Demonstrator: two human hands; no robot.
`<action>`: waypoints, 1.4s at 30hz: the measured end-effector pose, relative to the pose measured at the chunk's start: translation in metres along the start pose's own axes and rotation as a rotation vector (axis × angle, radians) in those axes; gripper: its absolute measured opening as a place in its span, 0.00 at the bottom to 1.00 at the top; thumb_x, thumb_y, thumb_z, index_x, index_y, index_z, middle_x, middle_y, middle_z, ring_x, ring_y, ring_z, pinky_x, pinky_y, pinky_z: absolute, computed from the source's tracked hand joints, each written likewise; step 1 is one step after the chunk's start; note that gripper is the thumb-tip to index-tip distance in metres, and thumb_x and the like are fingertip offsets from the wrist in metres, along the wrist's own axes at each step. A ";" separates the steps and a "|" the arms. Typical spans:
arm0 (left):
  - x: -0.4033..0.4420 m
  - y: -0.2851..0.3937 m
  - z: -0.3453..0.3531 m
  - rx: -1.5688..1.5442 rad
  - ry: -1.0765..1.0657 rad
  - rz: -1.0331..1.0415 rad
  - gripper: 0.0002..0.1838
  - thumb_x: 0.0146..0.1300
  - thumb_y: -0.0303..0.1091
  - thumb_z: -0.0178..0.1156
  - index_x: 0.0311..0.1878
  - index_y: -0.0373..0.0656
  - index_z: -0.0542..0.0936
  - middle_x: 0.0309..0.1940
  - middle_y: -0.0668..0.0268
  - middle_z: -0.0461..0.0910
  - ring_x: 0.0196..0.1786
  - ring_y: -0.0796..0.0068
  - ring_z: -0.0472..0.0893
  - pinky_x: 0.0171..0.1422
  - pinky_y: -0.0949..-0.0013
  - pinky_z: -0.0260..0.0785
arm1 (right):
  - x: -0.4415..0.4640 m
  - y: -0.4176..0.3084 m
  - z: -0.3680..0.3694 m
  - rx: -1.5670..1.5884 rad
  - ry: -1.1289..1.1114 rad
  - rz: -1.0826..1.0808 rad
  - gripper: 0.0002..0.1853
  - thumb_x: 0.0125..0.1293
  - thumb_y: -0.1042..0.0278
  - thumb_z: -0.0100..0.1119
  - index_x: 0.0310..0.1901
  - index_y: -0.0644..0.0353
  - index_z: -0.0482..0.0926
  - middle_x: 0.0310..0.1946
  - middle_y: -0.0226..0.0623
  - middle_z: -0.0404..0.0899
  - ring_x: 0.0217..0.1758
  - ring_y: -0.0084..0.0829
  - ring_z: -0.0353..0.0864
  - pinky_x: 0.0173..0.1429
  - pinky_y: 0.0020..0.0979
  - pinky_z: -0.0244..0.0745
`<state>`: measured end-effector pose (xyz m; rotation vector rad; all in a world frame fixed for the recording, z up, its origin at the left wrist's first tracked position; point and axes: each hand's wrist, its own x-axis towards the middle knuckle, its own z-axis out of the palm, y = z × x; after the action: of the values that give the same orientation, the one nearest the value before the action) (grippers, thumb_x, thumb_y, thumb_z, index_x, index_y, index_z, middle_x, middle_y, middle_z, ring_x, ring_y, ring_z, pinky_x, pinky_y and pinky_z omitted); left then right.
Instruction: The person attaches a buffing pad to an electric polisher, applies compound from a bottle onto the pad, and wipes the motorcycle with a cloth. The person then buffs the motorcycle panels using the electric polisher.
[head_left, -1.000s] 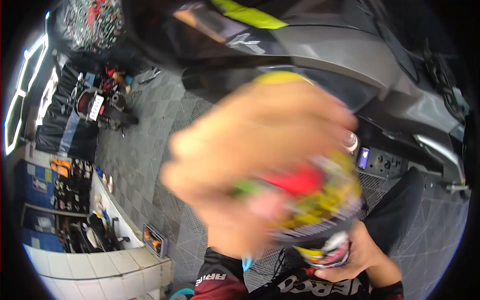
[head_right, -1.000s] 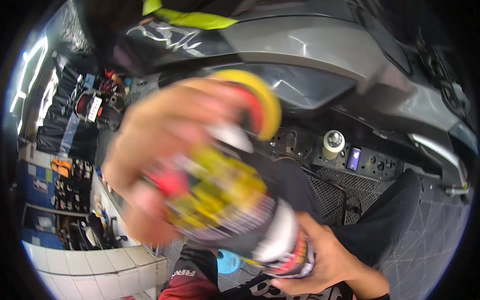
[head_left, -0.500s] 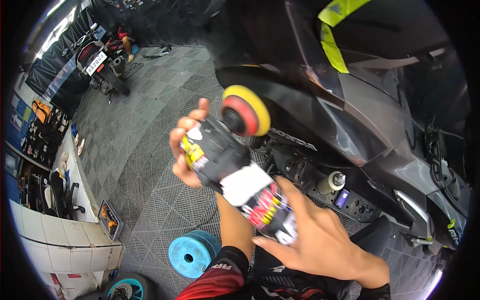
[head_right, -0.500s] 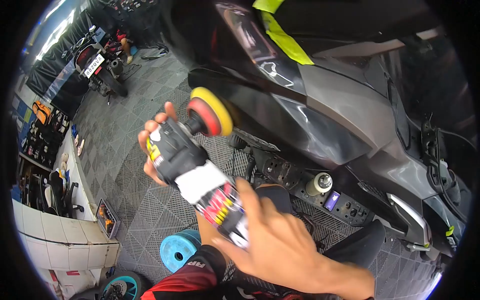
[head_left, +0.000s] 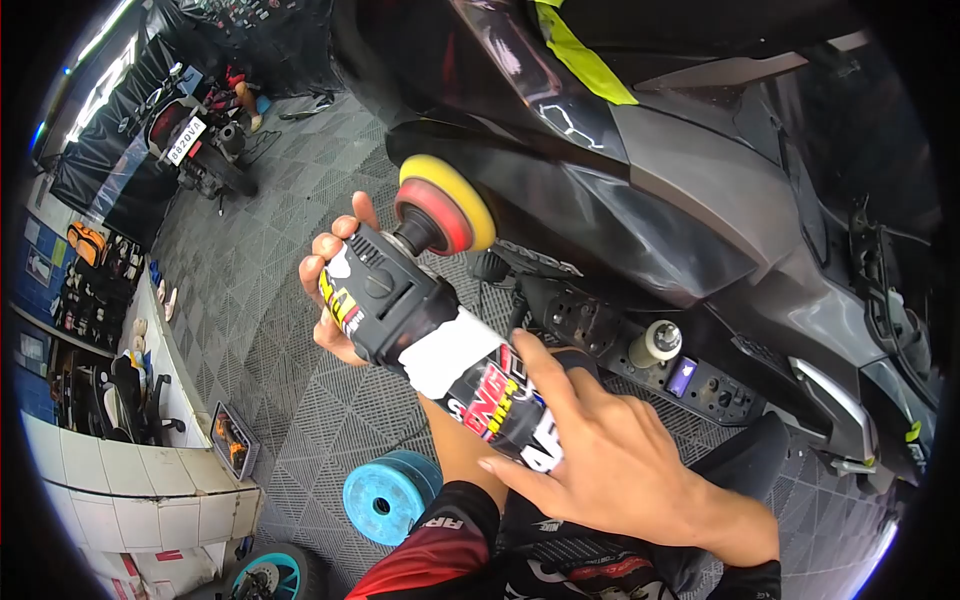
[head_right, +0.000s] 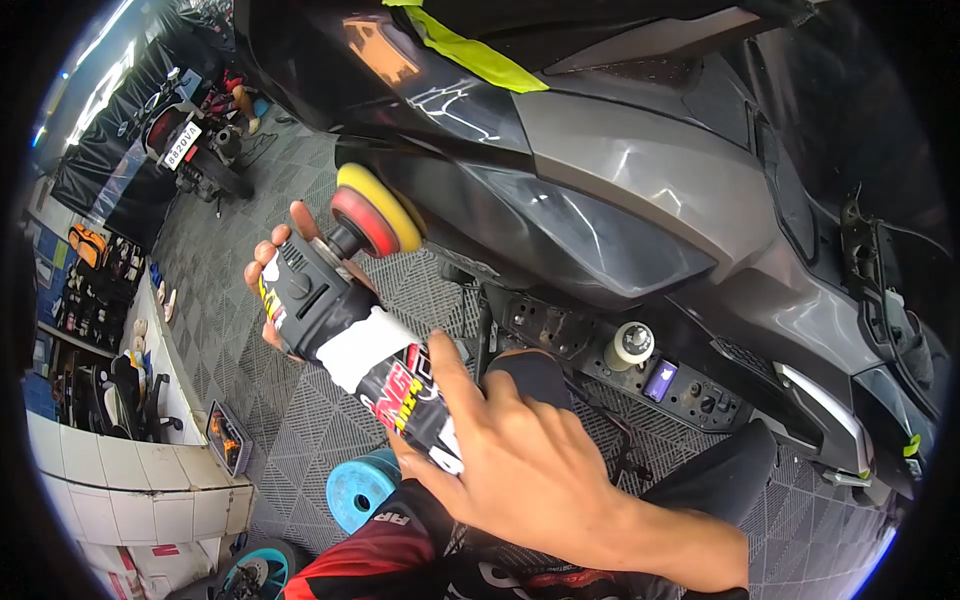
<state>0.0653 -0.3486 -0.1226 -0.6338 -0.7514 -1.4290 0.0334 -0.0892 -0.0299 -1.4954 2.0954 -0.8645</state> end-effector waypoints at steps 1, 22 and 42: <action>-0.002 -0.001 0.009 -0.004 -0.030 0.015 0.26 0.59 0.43 0.54 0.57 0.40 0.82 0.51 0.53 0.81 0.63 0.49 0.78 0.84 0.37 0.51 | -0.007 0.004 -0.002 0.014 0.020 -0.017 0.52 0.62 0.47 0.73 0.76 0.72 0.57 0.39 0.65 0.81 0.34 0.60 0.88 0.37 0.49 0.85; -0.105 0.002 0.063 0.215 -0.333 0.074 0.22 0.74 0.42 0.47 0.45 0.33 0.85 0.43 0.46 0.87 0.48 0.39 0.87 0.67 0.25 0.68 | -0.097 0.102 0.016 0.033 0.173 0.000 0.49 0.38 0.56 0.89 0.63 0.72 0.77 0.49 0.54 0.87 0.50 0.45 0.91 0.58 0.39 0.85; -0.055 -0.005 -0.001 0.152 0.050 0.095 0.28 0.66 0.49 0.44 0.59 0.38 0.78 0.51 0.45 0.80 0.63 0.43 0.78 0.79 0.33 0.57 | -0.007 0.027 0.021 -0.095 0.153 -0.026 0.49 0.55 0.47 0.79 0.75 0.62 0.68 0.32 0.47 0.83 0.27 0.45 0.87 0.31 0.41 0.84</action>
<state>0.0603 -0.3149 -0.1660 -0.5079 -0.7719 -1.2827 0.0314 -0.0815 -0.0642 -1.5514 2.2601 -0.9269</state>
